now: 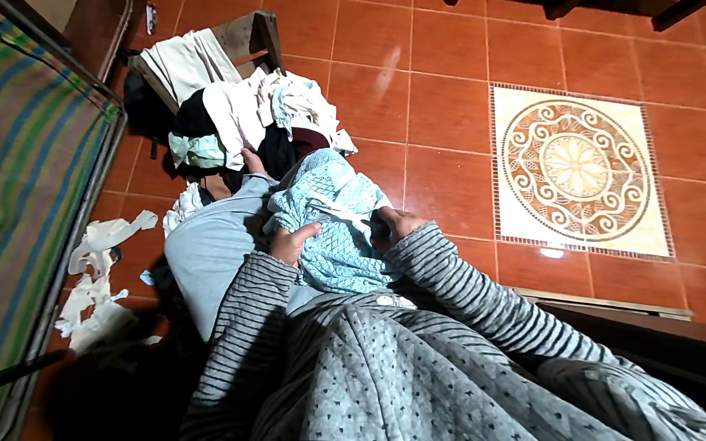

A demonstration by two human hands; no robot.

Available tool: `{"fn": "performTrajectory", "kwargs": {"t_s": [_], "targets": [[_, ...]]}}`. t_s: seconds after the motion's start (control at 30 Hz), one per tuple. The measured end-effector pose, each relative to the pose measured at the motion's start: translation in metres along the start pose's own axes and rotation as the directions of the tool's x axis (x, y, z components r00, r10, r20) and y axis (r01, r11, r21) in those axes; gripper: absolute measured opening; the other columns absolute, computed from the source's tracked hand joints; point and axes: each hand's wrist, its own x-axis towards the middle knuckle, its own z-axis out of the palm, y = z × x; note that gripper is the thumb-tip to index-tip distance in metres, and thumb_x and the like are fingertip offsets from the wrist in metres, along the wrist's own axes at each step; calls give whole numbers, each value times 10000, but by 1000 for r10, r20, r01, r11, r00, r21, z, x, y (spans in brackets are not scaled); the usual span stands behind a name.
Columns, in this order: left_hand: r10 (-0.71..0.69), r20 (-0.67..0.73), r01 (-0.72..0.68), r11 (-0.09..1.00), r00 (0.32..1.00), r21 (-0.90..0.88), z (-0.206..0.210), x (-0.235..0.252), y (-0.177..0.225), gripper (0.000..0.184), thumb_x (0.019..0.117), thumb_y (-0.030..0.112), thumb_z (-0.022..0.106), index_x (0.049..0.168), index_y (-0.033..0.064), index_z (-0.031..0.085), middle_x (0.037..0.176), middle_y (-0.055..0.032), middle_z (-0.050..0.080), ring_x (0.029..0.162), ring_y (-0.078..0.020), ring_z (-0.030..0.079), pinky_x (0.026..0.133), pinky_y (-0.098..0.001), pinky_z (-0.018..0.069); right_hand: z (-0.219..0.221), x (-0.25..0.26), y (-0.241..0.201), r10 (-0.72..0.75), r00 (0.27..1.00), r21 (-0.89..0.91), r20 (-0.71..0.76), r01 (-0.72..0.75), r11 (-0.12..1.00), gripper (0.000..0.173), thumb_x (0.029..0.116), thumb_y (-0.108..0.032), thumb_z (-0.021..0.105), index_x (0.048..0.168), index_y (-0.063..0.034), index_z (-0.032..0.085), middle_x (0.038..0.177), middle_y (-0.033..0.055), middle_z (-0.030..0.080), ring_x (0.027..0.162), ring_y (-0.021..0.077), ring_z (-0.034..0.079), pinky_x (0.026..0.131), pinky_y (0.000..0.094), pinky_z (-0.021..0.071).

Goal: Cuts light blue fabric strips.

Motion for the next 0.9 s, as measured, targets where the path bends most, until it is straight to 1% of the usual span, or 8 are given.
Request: {"fn": "performTrajectory", "kwargs": {"t_s": [0.1,0.27,0.33,0.47,0.63,0.7,0.77,0.9], "targets": [[2,1,-2,1000,1000,4,0,0,0,346,901,-88,625,1237,-53,548,1025,-96,675,936,-109,666,863,-304,566,4,1,4,-24,999,3,-42,25,1000,404,903,-226,731,1217,16,655,1144,272,692,1084,459,667,926,638,483],[-10,0,10,1000,1000,4,0,1,0,351,901,-100,623,1242,-60,547,1039,-110,673,945,-118,668,868,-307,567,8,3,9,-48,998,52,-44,50,997,380,905,-205,734,1204,19,666,1108,282,699,1042,475,678,909,660,484],[1,3,-1,1000,1000,11,-1,2,0,351,892,-108,623,1233,-66,549,1033,-109,667,941,-114,660,865,-301,560,1,3,3,-9,1000,40,26,8,999,390,938,-223,708,1245,10,647,1157,277,687,1098,459,662,953,641,467],[-9,-1,9,1000,1000,5,0,1,1,356,888,-116,618,1232,-63,548,1021,-102,674,925,-112,668,850,-301,569,-3,3,-3,52,996,14,79,-53,999,330,978,-189,639,1244,6,647,1167,264,688,1114,441,659,959,622,461],[-16,1,16,1000,1000,9,1,-2,4,369,893,-109,626,1249,-65,539,1036,-106,670,932,-110,667,856,-298,567,-3,5,-1,53,994,53,95,-59,997,359,973,-188,654,1267,19,633,1178,280,679,1123,449,653,978,619,457],[-13,0,13,1000,1000,-2,2,-2,5,349,889,-118,622,1226,-65,544,1002,-97,678,906,-107,674,840,-292,574,1,5,4,5,999,83,53,-10,996,357,957,-178,673,1243,33,637,1145,282,686,1087,454,665,959,627,467],[-14,4,14,1000,1000,-12,1,-1,3,345,886,-123,615,1218,-65,544,983,-93,681,890,-109,678,829,-291,577,11,6,12,-63,997,110,-43,68,992,355,916,-172,714,1191,44,655,1078,285,700,1014,466,687,906,647,492],[-2,13,2,1000,1000,-3,0,0,1,332,888,-117,610,1211,-67,551,985,-100,685,894,-118,681,833,-303,580,13,8,13,-87,994,98,-68,93,991,390,893,-203,739,1182,45,656,1072,281,699,1015,466,682,894,657,489]]}}
